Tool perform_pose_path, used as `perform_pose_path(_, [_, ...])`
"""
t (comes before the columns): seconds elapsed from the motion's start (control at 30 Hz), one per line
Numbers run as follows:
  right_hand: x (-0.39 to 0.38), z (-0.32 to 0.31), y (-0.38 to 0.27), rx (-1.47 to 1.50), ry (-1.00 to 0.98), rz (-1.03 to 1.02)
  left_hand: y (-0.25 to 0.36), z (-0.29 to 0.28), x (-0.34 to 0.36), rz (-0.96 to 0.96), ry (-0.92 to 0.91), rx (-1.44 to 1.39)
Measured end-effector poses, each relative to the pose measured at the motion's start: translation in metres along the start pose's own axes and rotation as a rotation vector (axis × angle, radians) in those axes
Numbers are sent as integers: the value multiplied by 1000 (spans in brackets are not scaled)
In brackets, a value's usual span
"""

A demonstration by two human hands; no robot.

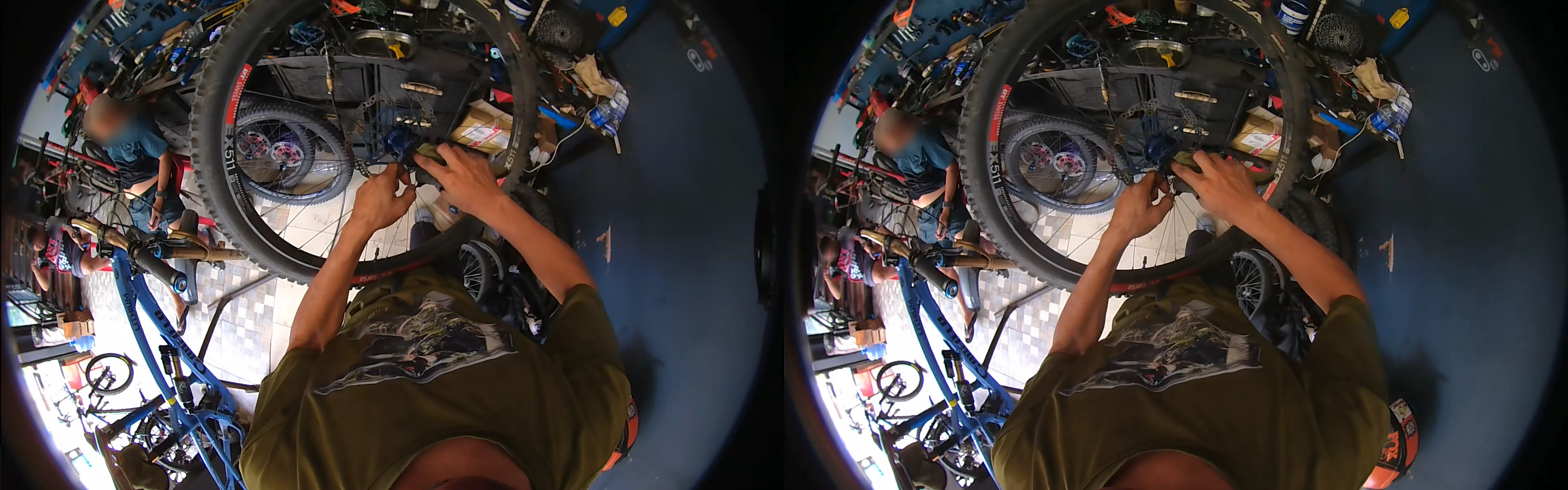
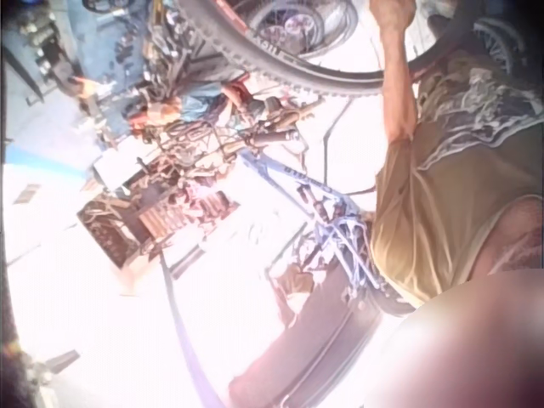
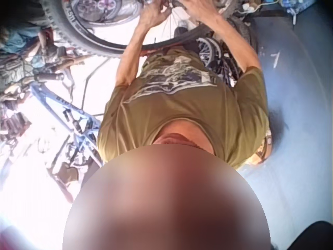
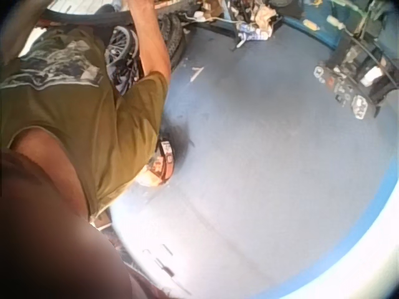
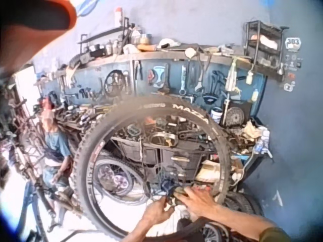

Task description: The person cleans the rear derailleur of a bicycle with a cloth, then removes the rear wheel. They apply lubricant to a small component and use a tool to adjust the wheel's hub area before reattaching the wheel to the frame.

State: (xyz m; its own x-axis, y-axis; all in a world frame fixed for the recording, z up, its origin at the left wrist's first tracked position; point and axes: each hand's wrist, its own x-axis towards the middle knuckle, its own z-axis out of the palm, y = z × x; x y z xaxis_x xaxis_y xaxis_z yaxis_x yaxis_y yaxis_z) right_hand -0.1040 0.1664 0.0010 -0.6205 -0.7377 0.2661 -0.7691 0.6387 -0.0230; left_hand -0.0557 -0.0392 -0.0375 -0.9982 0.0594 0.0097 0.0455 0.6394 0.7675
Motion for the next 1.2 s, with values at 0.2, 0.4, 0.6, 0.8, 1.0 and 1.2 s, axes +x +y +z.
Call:
perform_pose_path(0.2, [19, 15, -36, 1042, 24, 498, -10, 21, 0, 68, 168, 85])
perform_pose_path(0.4, [-38, 27, 43, 2357, 334, 674, -6, 15, -5, -46, 268, 54])
perform_pose_path(0.6, [-144, 64, 91, 1596, 808, 1353, -33, 18, -1, -130, 447, 116])
perform_pose_path(0.8, [-231, 137, 70, 1535, 843, 1903, -62, 1, 21, -233, 525, -74])
perform_pose_path(1.0, [-228, 185, 62, 1319, 481, 1583, -58, -66, 44, -92, 407, -595])
perform_pose_path(1.2, [-94, 158, 70, 1252, 441, 861, 2, -103, 54, -52, 296, -863])
